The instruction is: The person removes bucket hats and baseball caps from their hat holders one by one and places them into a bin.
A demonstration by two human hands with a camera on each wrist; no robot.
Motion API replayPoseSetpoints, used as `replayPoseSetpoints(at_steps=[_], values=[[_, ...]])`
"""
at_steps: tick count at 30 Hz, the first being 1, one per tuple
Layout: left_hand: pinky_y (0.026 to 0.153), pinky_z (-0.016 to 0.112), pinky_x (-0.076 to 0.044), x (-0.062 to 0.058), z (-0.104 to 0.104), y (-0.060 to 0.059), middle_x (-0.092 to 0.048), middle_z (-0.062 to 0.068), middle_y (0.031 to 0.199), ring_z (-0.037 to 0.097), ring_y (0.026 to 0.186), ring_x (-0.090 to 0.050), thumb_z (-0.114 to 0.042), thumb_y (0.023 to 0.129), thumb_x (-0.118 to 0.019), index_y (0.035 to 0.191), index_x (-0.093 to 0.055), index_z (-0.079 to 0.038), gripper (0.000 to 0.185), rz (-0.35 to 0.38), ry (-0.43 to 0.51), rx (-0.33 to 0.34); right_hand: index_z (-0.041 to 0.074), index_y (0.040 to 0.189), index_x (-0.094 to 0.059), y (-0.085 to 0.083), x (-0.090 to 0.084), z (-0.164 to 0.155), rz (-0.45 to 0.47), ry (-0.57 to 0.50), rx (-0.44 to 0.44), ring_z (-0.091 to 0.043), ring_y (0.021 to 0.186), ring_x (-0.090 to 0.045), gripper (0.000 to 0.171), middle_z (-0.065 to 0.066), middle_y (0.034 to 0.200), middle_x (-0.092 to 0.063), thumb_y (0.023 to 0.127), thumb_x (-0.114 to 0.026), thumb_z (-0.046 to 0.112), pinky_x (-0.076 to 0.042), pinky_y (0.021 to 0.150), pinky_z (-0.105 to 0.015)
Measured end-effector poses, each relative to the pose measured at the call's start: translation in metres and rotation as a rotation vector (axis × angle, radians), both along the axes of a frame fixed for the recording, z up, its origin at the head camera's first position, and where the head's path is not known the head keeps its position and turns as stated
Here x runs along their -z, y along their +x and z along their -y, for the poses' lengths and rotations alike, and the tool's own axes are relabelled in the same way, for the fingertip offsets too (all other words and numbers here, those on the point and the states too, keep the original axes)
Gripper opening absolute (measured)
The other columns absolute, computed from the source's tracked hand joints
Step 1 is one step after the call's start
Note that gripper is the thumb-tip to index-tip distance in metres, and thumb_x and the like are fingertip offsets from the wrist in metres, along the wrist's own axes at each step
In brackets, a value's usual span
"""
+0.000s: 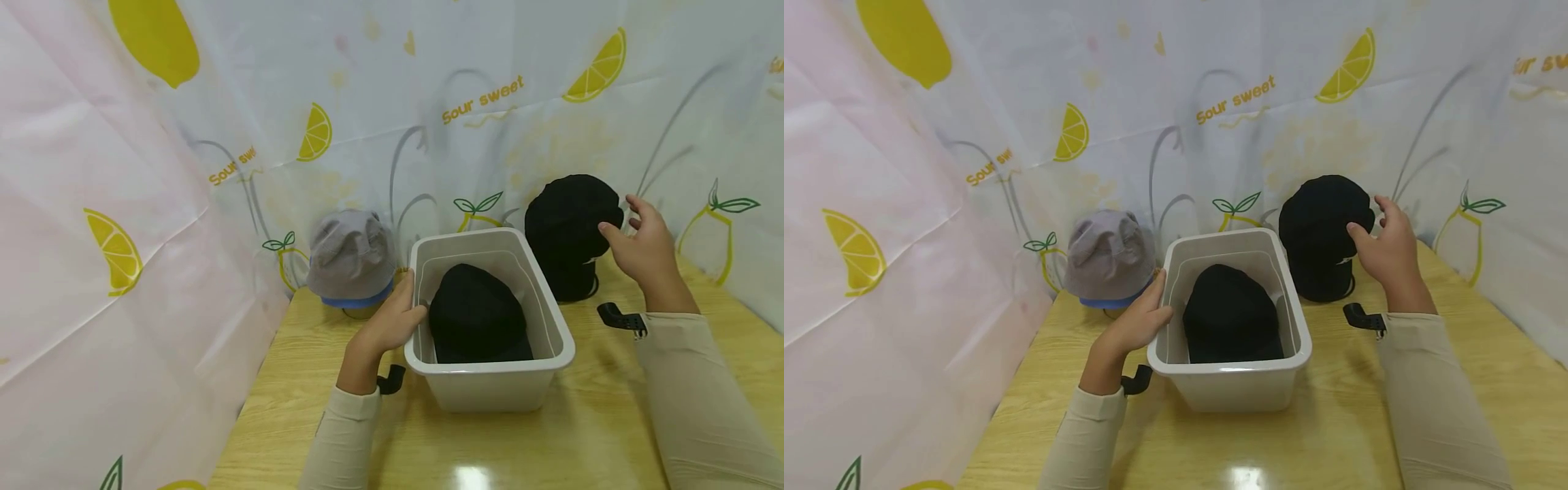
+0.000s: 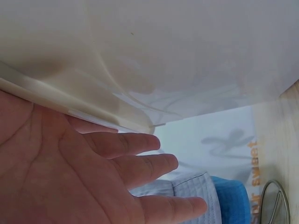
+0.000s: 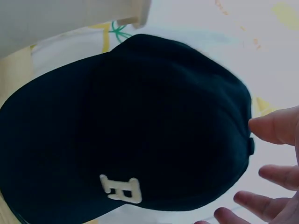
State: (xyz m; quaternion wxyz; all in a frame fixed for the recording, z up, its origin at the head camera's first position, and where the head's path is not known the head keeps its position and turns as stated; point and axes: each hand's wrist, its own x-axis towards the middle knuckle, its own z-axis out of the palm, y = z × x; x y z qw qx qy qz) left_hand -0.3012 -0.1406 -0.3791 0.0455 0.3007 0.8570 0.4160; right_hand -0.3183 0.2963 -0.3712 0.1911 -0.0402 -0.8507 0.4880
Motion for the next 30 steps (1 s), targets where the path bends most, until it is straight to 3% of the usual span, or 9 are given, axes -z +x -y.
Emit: replayPoseSetpoints(at_steps=[6,12,17,23,26,30], values=[[0.111,0.055,-0.044,-0.001,0.001,0.000,-0.001,0.010,0.175,0.037,0.157,-0.019,-0.019,0.097,-0.042,0.165,0.012,-0.020,0.087,0.002,-0.015,-0.012,0.024,0.167,0.006,-0.008,0.006,-0.002,0.062,-0.055,-0.053,-0.052,0.155,-0.011,0.087,-0.016,0.174,0.003,0.103,-0.043,0.057,-0.023,0.115,-0.073],[0.117,0.056,-0.038,-0.002,0.000,0.002,0.003,0.013,0.175,0.033,0.159,-0.011,-0.017,0.097,-0.043,0.166,0.011,-0.012,0.088,0.013,-0.012,-0.023,0.024,0.166,0.010,-0.011,0.011,-0.003,0.085,-0.098,-0.067,-0.053,0.154,-0.014,0.090,-0.018,0.173,0.004,0.102,-0.043,0.058,-0.025,0.115,-0.073],[0.115,0.056,-0.040,-0.003,-0.001,0.003,0.004,0.009,0.175,0.031,0.160,-0.010,-0.017,0.097,-0.044,0.166,0.011,-0.016,0.088,0.026,-0.010,-0.023,0.020,0.167,0.007,-0.011,0.013,-0.003,0.084,-0.106,-0.039,-0.052,0.153,-0.020,0.089,-0.021,0.173,0.000,0.103,-0.044,0.056,-0.030,0.114,-0.070],[0.112,0.056,-0.043,-0.004,-0.002,0.004,0.002,0.009,0.175,0.032,0.159,-0.013,-0.019,0.096,-0.043,0.165,0.012,-0.021,0.088,0.030,-0.012,-0.025,0.007,0.167,-0.011,-0.011,0.014,-0.003,0.057,-0.052,0.002,-0.054,0.148,-0.032,0.088,-0.025,0.171,-0.011,0.102,-0.046,0.055,-0.039,0.109,-0.067],[0.116,0.056,-0.039,-0.005,-0.001,0.004,0.004,0.010,0.175,0.028,0.159,-0.010,-0.021,0.096,-0.043,0.166,0.012,-0.016,0.088,0.031,-0.025,-0.035,0.005,0.166,-0.016,-0.011,0.014,-0.005,0.059,-0.022,0.017,-0.054,0.145,-0.036,0.087,-0.026,0.170,-0.014,0.102,-0.047,0.055,-0.050,0.094,-0.048],[0.120,0.056,-0.033,-0.005,-0.001,0.006,0.006,0.010,0.175,0.024,0.159,-0.004,-0.022,0.097,-0.043,0.166,0.011,-0.012,0.088,0.041,-0.044,-0.051,0.004,0.165,-0.018,-0.010,0.015,-0.006,0.062,-0.002,0.030,-0.053,0.144,-0.039,0.086,-0.025,0.170,-0.017,0.102,-0.048,0.055,-0.044,0.084,-0.029]])
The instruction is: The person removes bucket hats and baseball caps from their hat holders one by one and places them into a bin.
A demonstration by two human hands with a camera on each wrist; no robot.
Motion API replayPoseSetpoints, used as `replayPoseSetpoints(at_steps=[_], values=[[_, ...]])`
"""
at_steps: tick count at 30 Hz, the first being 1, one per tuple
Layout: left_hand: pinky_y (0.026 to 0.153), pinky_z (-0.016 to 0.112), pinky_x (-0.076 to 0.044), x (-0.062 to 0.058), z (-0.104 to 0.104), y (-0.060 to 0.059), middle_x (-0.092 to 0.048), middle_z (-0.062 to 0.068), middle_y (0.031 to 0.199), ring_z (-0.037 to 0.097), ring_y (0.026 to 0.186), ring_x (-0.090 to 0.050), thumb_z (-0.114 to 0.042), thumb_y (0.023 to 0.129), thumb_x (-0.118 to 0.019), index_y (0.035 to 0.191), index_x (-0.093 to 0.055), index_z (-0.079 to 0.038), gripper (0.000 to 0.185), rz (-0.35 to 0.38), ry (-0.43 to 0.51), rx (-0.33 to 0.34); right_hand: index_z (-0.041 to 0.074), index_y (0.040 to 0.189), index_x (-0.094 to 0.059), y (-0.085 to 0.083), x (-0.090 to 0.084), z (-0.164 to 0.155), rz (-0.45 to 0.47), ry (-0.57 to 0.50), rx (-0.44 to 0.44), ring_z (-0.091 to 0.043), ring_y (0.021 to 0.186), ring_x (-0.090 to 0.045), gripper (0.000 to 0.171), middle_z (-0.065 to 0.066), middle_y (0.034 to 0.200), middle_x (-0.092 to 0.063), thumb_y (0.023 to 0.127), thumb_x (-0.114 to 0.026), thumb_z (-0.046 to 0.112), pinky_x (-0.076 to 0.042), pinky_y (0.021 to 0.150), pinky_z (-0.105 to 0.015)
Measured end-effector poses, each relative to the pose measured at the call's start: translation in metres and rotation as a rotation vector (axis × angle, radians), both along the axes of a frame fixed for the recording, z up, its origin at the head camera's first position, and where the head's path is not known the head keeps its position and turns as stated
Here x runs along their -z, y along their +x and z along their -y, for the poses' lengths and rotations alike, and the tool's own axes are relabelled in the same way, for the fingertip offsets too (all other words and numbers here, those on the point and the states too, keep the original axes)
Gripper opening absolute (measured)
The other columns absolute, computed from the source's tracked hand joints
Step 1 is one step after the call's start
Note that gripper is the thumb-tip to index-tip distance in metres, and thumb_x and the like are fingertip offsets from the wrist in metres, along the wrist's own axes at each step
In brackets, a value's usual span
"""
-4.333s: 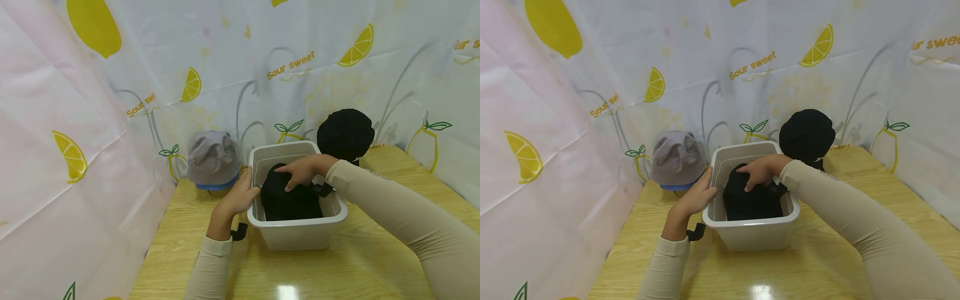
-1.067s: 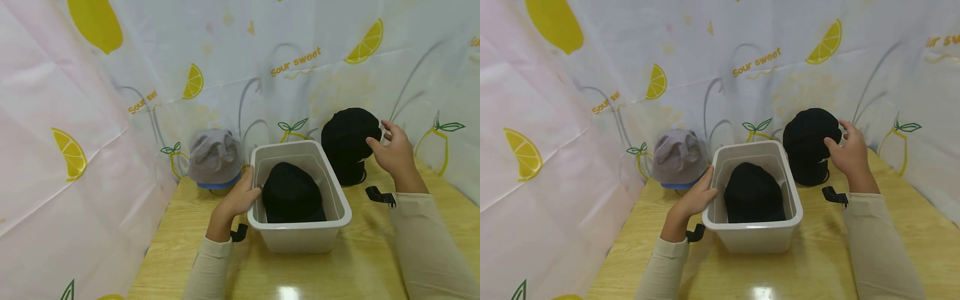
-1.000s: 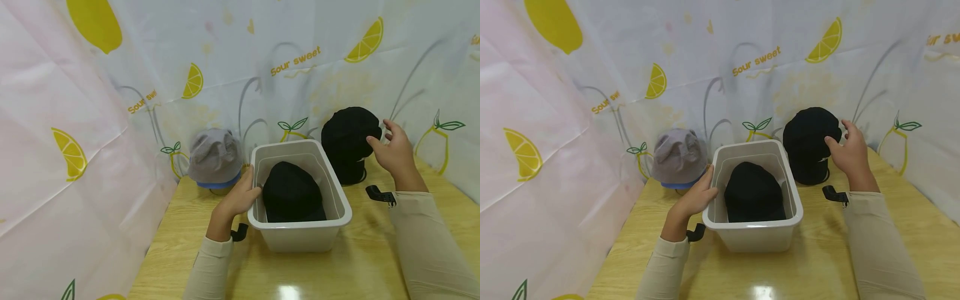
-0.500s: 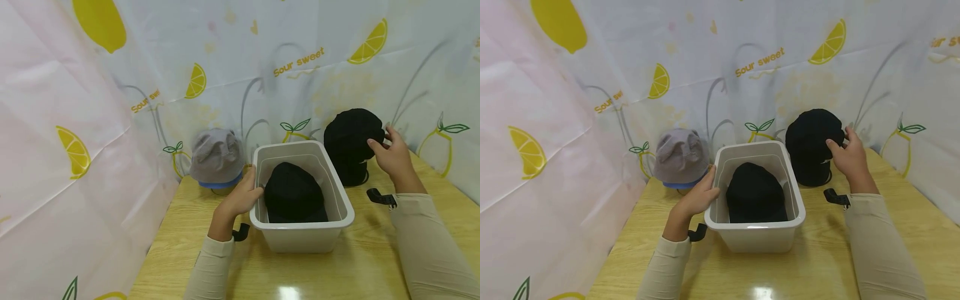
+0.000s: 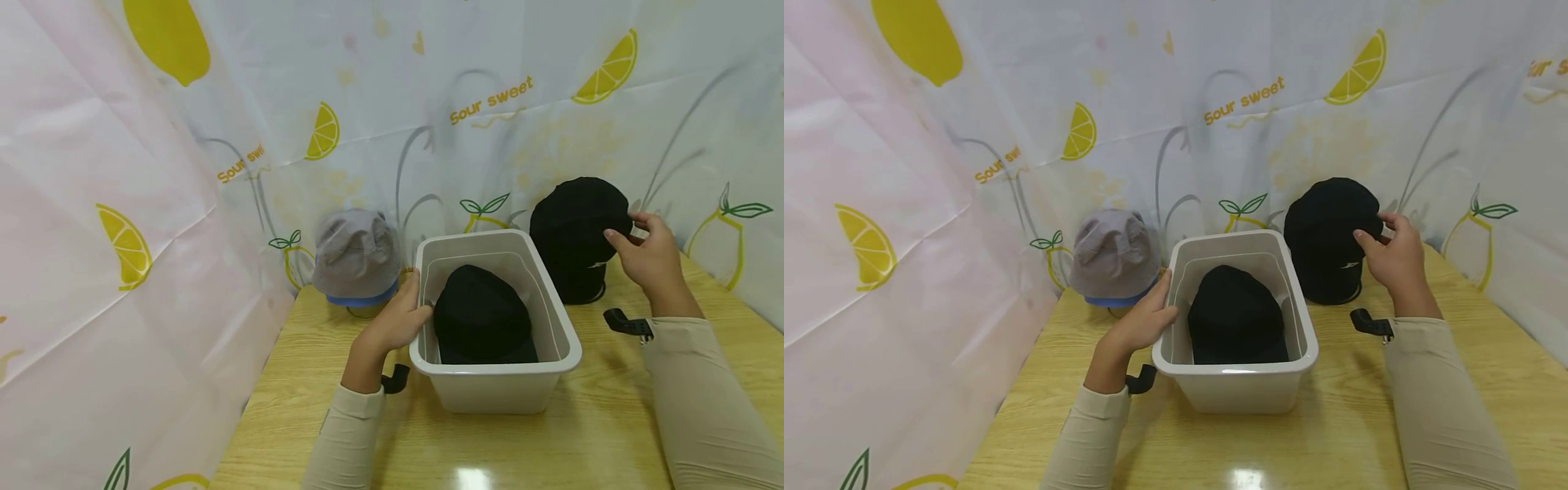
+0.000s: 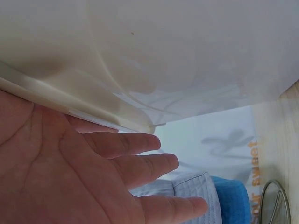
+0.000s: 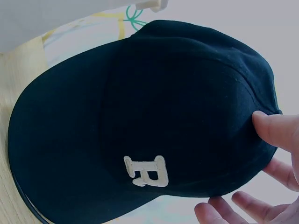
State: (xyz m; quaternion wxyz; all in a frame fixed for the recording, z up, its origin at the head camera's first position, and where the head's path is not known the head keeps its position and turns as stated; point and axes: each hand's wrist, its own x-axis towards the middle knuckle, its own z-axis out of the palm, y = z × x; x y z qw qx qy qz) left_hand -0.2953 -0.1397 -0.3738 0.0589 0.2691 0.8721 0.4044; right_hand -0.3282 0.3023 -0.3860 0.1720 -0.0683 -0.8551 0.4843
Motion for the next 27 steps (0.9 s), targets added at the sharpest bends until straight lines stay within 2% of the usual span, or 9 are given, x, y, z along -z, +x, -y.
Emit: replayPoseSetpoints(at_steps=[5,14,20,27], values=[[0.116,0.057,-0.038,0.0002,0.0001,0.0005,0.004,0.011,0.175,0.027,0.159,-0.008,-0.021,0.097,-0.042,0.166,0.011,-0.013,0.087,0.000,0.011,0.006,0.004,0.164,-0.022,0.0002,0.0002,0.0004,-0.004,0.024,0.027,-0.052,0.143,-0.042,0.086,-0.023,0.170,-0.021,0.101,-0.047,0.057,-0.044,0.081,-0.027],[0.117,0.056,-0.037,0.0000,0.0001,-0.0005,0.003,0.010,0.175,0.024,0.159,-0.008,-0.020,0.096,-0.043,0.166,0.010,-0.014,0.088,-0.008,0.008,0.006,0.007,0.159,-0.038,0.0003,0.0005,0.0007,-0.033,0.057,0.136,-0.046,0.136,-0.053,0.081,-0.019,0.163,-0.039,0.098,-0.053,0.059,-0.036,0.063,-0.007],[0.120,0.054,-0.033,0.0009,0.0006,-0.0019,0.004,0.010,0.175,0.022,0.159,-0.006,-0.020,0.096,-0.042,0.166,0.010,-0.014,0.088,-0.018,-0.002,0.002,0.013,0.155,-0.049,0.0002,-0.0002,0.0034,-0.055,0.055,0.209,-0.036,0.133,-0.058,0.074,-0.011,0.160,-0.047,0.097,-0.056,0.057,-0.035,0.063,-0.003],[0.119,0.054,-0.035,0.0013,0.0005,-0.0029,0.003,0.011,0.175,0.025,0.159,-0.009,-0.019,0.096,-0.043,0.166,0.010,-0.014,0.088,-0.023,0.002,0.007,0.018,0.149,-0.059,0.0026,-0.0042,0.0054,-0.117,0.039,0.292,-0.024,0.128,-0.062,0.063,-0.004,0.158,-0.049,0.097,-0.060,0.054,-0.034,0.063,0.000]])
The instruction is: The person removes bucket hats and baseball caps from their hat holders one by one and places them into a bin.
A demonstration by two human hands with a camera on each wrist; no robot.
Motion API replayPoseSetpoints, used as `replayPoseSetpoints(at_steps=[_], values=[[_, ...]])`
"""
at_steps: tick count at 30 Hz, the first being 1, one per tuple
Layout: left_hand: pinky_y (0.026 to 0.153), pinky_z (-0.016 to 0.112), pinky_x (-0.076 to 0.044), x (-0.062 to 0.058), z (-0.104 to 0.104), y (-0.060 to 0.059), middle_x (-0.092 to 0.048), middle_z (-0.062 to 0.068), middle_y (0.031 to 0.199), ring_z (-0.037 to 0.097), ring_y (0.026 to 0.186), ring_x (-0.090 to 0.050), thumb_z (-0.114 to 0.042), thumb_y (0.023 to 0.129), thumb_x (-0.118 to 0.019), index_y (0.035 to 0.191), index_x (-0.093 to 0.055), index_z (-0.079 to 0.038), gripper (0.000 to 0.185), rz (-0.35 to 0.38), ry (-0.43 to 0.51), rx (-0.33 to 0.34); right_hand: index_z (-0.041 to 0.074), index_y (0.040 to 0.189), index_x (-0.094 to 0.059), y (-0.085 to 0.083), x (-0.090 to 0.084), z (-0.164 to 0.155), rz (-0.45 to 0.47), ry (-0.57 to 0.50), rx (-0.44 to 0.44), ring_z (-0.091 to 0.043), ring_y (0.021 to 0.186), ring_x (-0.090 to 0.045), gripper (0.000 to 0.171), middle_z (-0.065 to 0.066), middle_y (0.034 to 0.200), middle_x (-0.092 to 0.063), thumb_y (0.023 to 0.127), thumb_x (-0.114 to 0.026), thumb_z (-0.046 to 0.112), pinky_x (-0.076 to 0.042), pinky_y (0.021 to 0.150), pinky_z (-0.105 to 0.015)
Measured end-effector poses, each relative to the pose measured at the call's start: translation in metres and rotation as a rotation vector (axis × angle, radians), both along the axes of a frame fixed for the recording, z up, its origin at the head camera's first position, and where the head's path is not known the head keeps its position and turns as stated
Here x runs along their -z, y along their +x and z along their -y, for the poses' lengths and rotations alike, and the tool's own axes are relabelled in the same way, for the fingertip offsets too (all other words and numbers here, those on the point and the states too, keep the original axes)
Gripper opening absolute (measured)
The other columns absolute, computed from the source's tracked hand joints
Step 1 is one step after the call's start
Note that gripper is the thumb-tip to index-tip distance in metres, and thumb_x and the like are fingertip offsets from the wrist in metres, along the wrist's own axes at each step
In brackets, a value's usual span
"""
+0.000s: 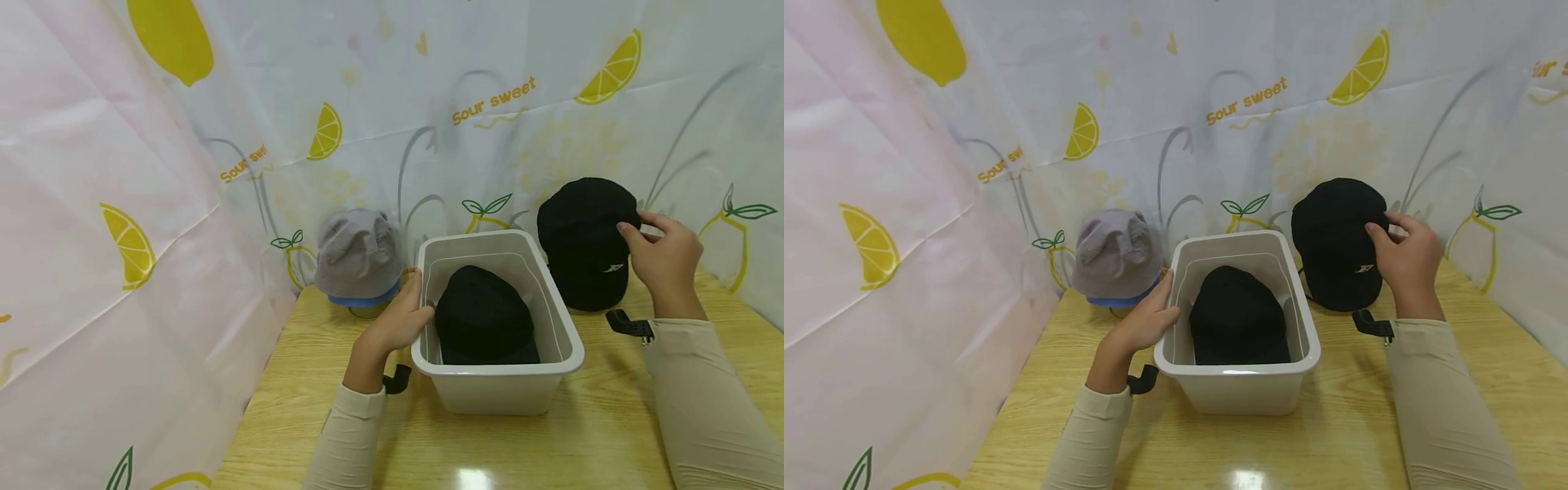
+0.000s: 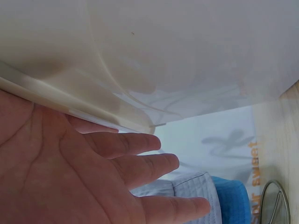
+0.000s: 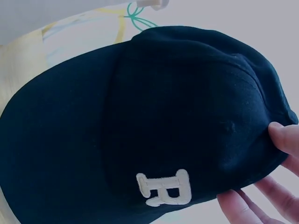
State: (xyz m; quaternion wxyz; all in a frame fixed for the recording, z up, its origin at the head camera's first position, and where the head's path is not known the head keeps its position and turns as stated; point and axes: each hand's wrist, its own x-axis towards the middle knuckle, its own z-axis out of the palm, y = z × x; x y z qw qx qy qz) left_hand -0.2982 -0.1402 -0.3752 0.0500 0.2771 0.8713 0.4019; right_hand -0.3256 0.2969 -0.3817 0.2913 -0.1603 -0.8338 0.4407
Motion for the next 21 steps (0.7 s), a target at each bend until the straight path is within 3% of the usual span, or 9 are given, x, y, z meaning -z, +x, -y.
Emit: replayPoseSetpoints(at_steps=[5,12,21], values=[[0.120,0.053,-0.034,0.000,0.000,0.000,0.003,0.009,0.175,0.024,0.159,-0.008,-0.021,0.096,-0.044,0.166,0.010,-0.014,0.089,0.001,0.001,0.001,0.017,0.145,-0.062,0.003,-0.002,0.001,-0.036,-0.013,0.025,-0.012,0.122,-0.065,0.062,-0.004,0.158,-0.049,0.095,-0.063,0.053,-0.034,0.063,0.000],[0.120,0.053,-0.035,0.001,-0.001,-0.002,0.004,0.010,0.175,0.027,0.160,-0.009,-0.019,0.096,-0.042,0.166,0.011,-0.016,0.088,-0.011,0.006,0.021,0.020,0.144,-0.063,0.007,-0.006,0.003,-0.063,-0.046,0.041,-0.007,0.120,-0.066,0.060,-0.007,0.154,-0.054,0.094,-0.065,0.053,-0.036,0.064,0.000],[0.121,0.053,-0.032,-0.002,-0.001,0.001,0.005,0.008,0.175,0.021,0.159,-0.004,-0.022,0.096,-0.043,0.166,0.010,-0.013,0.089,0.016,-0.012,-0.015,0.025,0.143,-0.063,0.008,-0.011,0.007,-0.135,-0.128,0.041,0.003,0.117,-0.066,0.053,-0.006,0.153,-0.055,0.095,-0.068,0.046,-0.042,0.067,0.000]])
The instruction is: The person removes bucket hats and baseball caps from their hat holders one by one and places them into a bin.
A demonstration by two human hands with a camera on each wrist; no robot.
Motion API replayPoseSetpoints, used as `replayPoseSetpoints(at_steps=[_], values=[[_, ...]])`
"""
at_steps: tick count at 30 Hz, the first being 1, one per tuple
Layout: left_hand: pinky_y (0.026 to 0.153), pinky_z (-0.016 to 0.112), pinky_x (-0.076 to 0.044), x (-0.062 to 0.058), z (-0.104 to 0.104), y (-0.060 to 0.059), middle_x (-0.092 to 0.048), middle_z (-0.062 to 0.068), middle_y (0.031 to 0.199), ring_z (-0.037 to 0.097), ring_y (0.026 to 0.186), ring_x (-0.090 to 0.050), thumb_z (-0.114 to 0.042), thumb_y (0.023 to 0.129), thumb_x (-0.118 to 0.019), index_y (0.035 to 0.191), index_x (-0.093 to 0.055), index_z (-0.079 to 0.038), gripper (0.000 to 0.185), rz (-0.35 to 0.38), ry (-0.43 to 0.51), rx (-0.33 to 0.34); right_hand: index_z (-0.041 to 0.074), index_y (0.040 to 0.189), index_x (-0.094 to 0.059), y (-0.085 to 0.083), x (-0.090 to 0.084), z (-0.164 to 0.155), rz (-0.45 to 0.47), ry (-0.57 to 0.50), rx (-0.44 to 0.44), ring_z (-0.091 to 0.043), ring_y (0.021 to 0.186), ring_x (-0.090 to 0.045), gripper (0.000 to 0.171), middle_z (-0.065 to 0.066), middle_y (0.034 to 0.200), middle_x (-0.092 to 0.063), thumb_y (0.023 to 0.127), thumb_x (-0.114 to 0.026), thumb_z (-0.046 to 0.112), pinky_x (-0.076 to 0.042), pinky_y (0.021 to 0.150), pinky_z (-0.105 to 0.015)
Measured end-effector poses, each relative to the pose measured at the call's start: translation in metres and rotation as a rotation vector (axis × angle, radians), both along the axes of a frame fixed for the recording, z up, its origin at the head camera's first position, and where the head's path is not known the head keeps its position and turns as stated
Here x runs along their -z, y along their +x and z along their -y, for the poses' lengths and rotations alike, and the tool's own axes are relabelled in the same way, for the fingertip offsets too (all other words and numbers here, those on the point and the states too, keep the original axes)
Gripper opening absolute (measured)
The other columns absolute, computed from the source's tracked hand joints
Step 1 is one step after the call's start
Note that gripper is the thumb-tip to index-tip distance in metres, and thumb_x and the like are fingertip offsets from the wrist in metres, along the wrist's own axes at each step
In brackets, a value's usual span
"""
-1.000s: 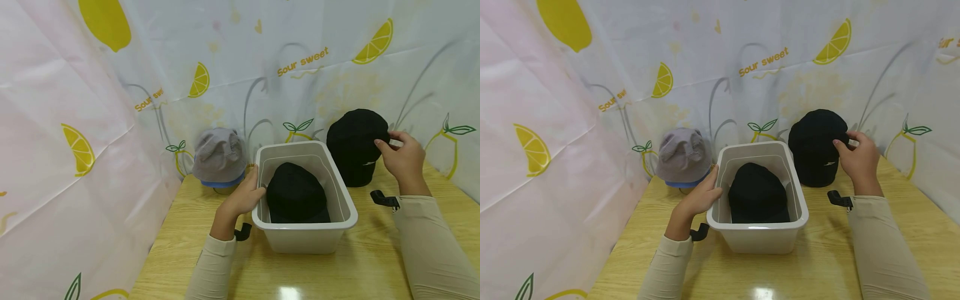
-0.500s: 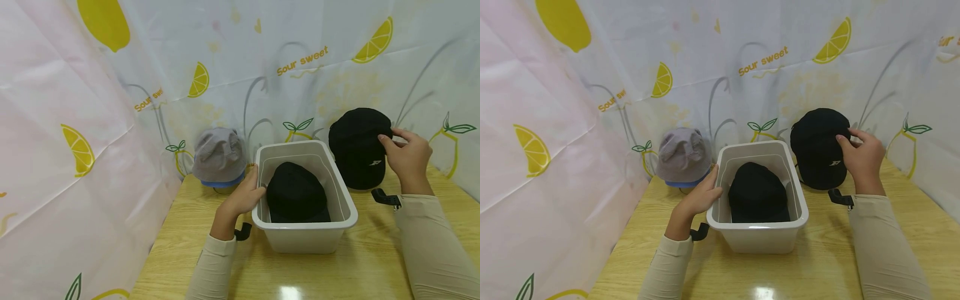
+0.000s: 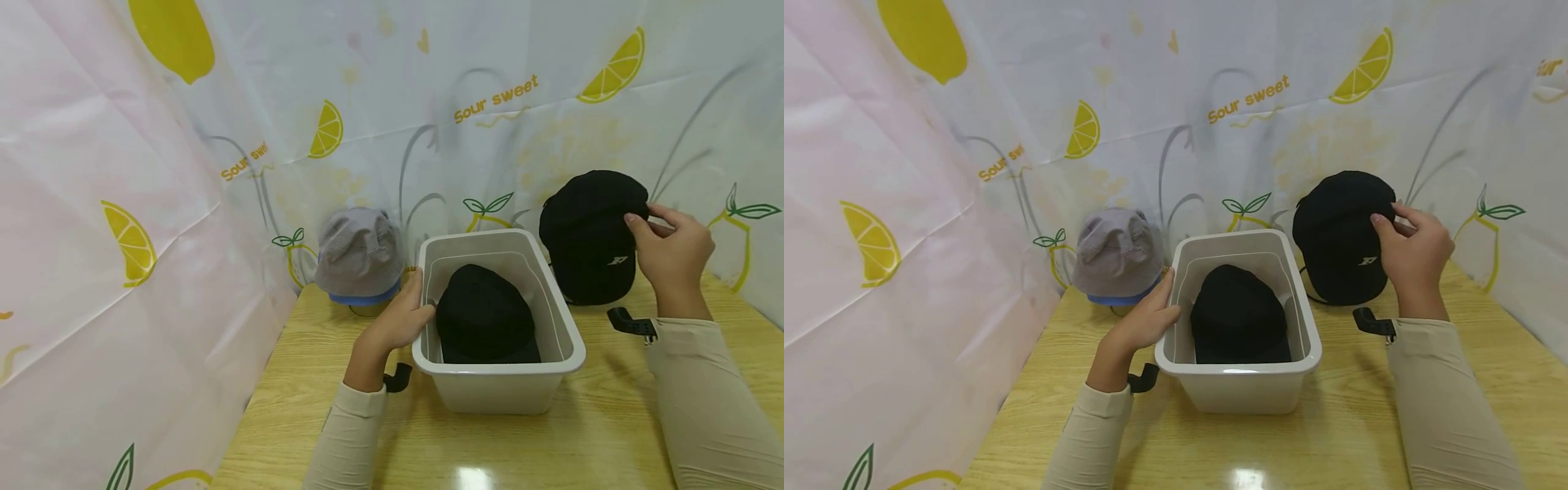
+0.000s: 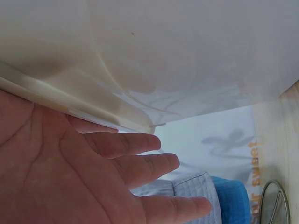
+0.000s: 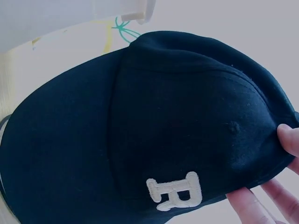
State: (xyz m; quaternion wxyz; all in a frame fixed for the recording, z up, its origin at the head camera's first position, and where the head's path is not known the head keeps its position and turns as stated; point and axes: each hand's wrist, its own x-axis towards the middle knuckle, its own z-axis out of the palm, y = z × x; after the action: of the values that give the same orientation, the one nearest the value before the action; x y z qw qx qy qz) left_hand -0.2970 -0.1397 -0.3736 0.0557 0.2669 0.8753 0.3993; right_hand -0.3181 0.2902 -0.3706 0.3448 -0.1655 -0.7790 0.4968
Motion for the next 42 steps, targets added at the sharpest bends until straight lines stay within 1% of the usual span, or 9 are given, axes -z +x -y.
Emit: replayPoseSetpoints(at_steps=[10,16,19,21,25,27,30,34,42], values=[[0.120,0.054,-0.034,-0.001,0.000,0.000,0.005,0.009,0.175,0.022,0.159,-0.006,-0.020,0.096,-0.043,0.166,0.010,-0.015,0.089,0.001,0.018,0.006,0.019,0.140,-0.067,0.004,-0.010,0.004,-0.102,-0.150,-0.011,0.006,0.111,-0.067,0.049,-0.005,0.149,-0.057,0.093,-0.074,0.033,-0.047,0.065,-0.001],[0.125,0.052,-0.025,0.000,0.001,0.000,0.006,0.008,0.175,0.020,0.159,-0.002,-0.019,0.097,-0.043,0.166,0.011,-0.014,0.088,0.000,0.000,0.005,0.016,0.136,-0.069,0.011,-0.015,0.010,-0.175,-0.184,0.017,0.004,0.109,-0.069,0.046,0.008,0.133,-0.062,0.092,-0.076,0.028,-0.048,0.063,-0.002],[0.123,0.053,-0.028,0.000,0.002,0.000,0.005,0.008,0.175,0.020,0.159,-0.004,-0.018,0.097,-0.043,0.166,0.010,-0.014,0.088,-0.004,0.008,0.008,0.015,0.135,-0.070,0.014,-0.020,0.013,-0.221,-0.205,0.015,0.004,0.108,-0.069,0.045,0.011,0.128,-0.062,0.092,-0.077,0.026,-0.048,0.063,-0.003],[0.122,0.053,-0.030,-0.001,0.002,0.001,0.005,0.008,0.175,0.020,0.159,-0.005,-0.019,0.097,-0.044,0.166,0.010,-0.014,0.088,-0.003,0.011,0.004,0.015,0.134,-0.070,0.014,-0.022,0.014,-0.237,-0.196,0.028,0.004,0.108,-0.069,0.045,0.013,0.124,-0.061,0.092,-0.076,0.026,-0.047,0.063,-0.002],[0.121,0.053,-0.032,-0.001,0.002,0.001,0.005,0.008,0.175,0.020,0.159,-0.005,-0.020,0.096,-0.044,0.166,0.010,-0.013,0.089,0.008,0.010,-0.004,0.016,0.136,-0.069,0.016,-0.026,0.018,-0.233,-0.153,0.080,0.000,0.113,-0.069,0.045,0.010,0.131,-0.062,0.093,-0.075,0.029,-0.044,0.064,0.001],[0.123,0.052,-0.029,-0.001,0.002,0.001,0.005,0.008,0.175,0.020,0.159,-0.004,-0.021,0.096,-0.044,0.166,0.010,-0.013,0.089,0.009,0.001,-0.010,0.016,0.136,-0.068,0.018,-0.027,0.020,-0.226,-0.127,0.104,-0.002,0.117,-0.068,0.045,0.006,0.134,-0.061,0.094,-0.073,0.029,-0.042,0.065,0.003],[0.123,0.052,-0.028,0.000,0.001,0.000,0.005,0.009,0.175,0.022,0.159,-0.004,-0.020,0.096,-0.044,0.166,0.010,-0.013,0.089,-0.002,0.005,0.002,0.014,0.137,-0.068,0.023,-0.031,0.020,-0.235,-0.111,0.125,-0.003,0.118,-0.068,0.044,0.004,0.134,-0.061,0.095,-0.073,0.029,-0.041,0.065,0.004],[0.121,0.053,-0.032,0.000,0.000,-0.001,0.003,0.010,0.175,0.025,0.160,-0.007,-0.017,0.096,-0.044,0.166,0.009,-0.015,0.089,-0.020,0.026,0.026,0.014,0.137,-0.068,0.031,-0.036,0.021,-0.244,-0.090,0.150,-0.004,0.118,-0.068,0.044,0.005,0.134,-0.059,0.096,-0.071,0.029,-0.040,0.066,0.005],[0.118,0.054,-0.036,0.001,0.001,-0.002,0.003,0.009,0.175,0.028,0.160,-0.010,-0.019,0.096,-0.042,0.166,0.010,-0.014,0.088,-0.024,0.026,0.024,0.017,0.139,-0.066,0.039,-0.040,0.022,-0.217,-0.029,0.195,-0.004,0.121,-0.066,0.044,0.004,0.138,-0.058,0.098,-0.068,0.033,-0.046,0.076,-0.001]])
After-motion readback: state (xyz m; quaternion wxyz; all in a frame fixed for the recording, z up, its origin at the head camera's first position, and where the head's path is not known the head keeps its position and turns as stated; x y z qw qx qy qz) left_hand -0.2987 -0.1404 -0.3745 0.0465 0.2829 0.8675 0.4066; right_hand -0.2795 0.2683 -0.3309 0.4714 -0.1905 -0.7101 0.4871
